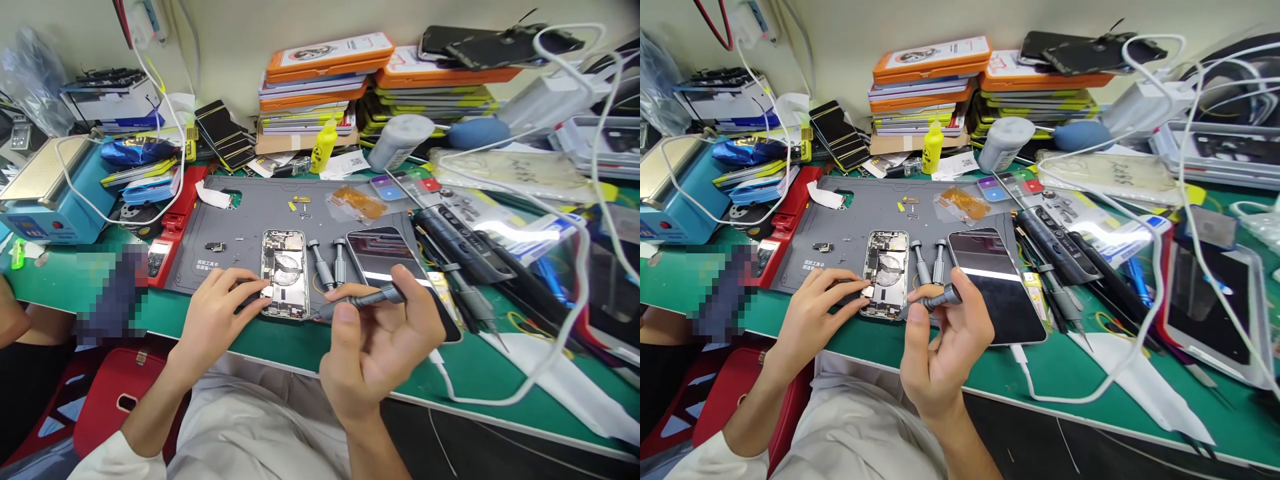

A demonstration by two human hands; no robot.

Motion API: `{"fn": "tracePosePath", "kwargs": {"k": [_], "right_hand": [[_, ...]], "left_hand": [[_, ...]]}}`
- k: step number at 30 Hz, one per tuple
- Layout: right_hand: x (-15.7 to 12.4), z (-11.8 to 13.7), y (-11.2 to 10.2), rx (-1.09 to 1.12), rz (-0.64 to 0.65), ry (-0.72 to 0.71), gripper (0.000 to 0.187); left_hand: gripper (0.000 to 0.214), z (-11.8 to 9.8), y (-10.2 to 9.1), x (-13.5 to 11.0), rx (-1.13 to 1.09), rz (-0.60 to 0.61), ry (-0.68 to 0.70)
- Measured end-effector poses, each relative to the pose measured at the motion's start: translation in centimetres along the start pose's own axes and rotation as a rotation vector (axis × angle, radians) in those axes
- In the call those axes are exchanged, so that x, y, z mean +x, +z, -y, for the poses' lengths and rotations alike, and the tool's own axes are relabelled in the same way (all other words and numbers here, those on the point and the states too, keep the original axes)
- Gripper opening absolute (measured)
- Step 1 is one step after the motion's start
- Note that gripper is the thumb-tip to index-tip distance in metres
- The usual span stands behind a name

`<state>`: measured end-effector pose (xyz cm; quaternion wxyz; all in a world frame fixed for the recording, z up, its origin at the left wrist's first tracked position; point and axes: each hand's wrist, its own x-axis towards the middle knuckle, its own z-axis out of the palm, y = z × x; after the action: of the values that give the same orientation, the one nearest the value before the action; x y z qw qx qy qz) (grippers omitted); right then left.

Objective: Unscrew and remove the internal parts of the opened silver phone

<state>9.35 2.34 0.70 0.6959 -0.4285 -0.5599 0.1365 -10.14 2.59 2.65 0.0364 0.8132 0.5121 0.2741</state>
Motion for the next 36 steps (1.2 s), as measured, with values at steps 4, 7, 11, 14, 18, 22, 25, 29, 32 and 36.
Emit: {"fn": "tracePosePath", "kwargs": {"k": [4, 7, 11, 14, 18, 22, 25, 29, 32, 36], "right_hand": [[0.0, 0.2, 0.1, 0.059, -0.009, 0.039, 0.057], [-0.1, 0.0, 0.0, 0.108, -0.039, 0.021, 0.052], [-0.3, -0.7, -0.4, -0.022, 0.001, -0.016, 0.051], [-0.1, -0.9, -0.5, -0.278, 0.112, -0.054, 0.051], [0.4, -0.5, -0.6, -0.54, 0.385, -0.128, 0.02], [0.6, -0.2, -0.6, -0.604, 0.521, -0.243, 0.014], [0.5, -0.1, -0.7, -0.647, 0.556, -0.294, 0.017], [0.5, 0.0, -0.8, -0.701, 0.58, -0.345, 0.026], [0.6, 0.2, -0.8, -0.731, 0.593, -0.367, 0.028], [0.7, 0.2, -0.7, -0.757, 0.602, -0.395, 0.028]], "left_hand": [[0.022, 0.1, 0.1, -0.2, 0.026, -0.029, 0.05], [0.024, -0.1, 0.0, -0.4, 0.061, -0.059, 0.066], [0.021, -0.5, -0.2, -0.7, 0.131, -0.067, 0.148], [0.018, -0.6, -0.3, -0.9, 0.183, -0.052, 0.215], [0.017, -0.5, -0.2, -0.9, 0.16, -0.078, 0.21], [0.016, -0.5, -0.1, -0.9, 0.115, -0.081, 0.197], [0.015, -0.5, 0.0, -0.9, 0.098, -0.078, 0.193], [0.015, -0.6, 0.1, -1.0, 0.085, -0.072, 0.18], [0.015, -0.7, 0.2, -1.1, 0.081, -0.067, 0.164], [0.014, -0.8, 0.3, -1.1, 0.068, -0.072, 0.151]]}}
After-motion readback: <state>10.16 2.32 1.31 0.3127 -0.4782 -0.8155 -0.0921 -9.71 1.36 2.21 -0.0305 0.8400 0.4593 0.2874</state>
